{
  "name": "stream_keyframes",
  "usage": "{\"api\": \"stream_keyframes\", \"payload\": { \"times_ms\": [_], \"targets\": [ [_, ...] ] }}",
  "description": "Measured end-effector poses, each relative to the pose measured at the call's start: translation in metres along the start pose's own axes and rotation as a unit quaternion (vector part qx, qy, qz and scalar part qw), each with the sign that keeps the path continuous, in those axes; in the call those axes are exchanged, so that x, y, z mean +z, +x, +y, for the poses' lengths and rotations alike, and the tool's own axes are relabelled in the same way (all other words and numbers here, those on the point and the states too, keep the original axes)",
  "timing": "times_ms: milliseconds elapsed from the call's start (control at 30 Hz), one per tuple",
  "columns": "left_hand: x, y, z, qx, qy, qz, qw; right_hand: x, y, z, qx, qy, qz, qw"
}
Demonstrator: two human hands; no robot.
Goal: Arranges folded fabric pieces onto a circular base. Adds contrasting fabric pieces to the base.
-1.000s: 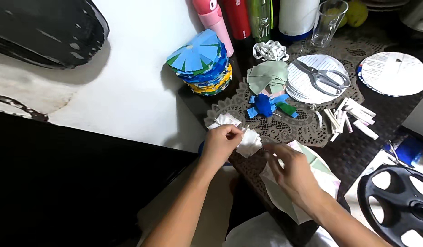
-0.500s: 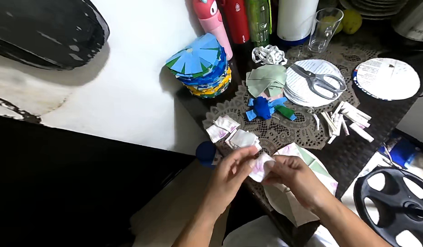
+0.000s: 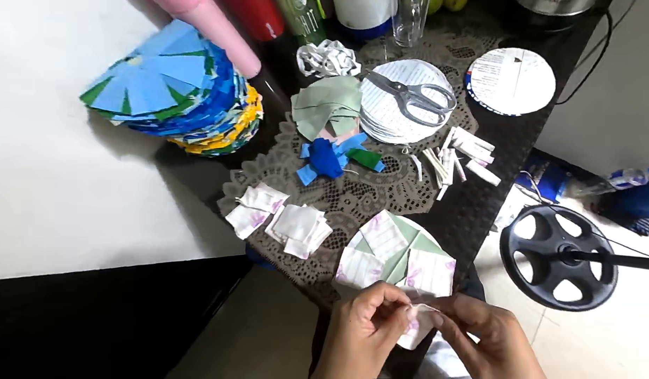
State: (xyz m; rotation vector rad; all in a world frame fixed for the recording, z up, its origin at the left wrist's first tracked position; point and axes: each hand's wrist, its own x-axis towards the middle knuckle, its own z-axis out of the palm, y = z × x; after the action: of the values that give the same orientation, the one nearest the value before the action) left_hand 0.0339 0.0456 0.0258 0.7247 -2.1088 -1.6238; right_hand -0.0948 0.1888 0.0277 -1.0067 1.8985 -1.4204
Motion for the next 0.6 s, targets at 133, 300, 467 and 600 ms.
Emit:
{"api": "stream_keyframes", "payload": {
  "times_ms": [133,300,467,600],
  "targets": [
    [0.013,0.020,-0.005,0.028,0.101,0.001,0.994,-0.003,0.007,0.019,-0.048,-0.207,0.088,0.973],
    [0.023,0.046,-0.004,0.063,0.286,0.042,0.955,-0.004,0.032,0.026,-0.072,-0.332,0.145,0.929],
    [0.025,0.062,-0.004,0.083,0.363,0.057,0.927,-0.004,0.046,0.030,-0.058,-0.375,0.151,0.913],
    [0.025,0.067,-0.004,0.101,0.386,0.062,0.915,-0.005,0.051,0.032,-0.053,-0.374,0.146,0.914]
  ]
}}
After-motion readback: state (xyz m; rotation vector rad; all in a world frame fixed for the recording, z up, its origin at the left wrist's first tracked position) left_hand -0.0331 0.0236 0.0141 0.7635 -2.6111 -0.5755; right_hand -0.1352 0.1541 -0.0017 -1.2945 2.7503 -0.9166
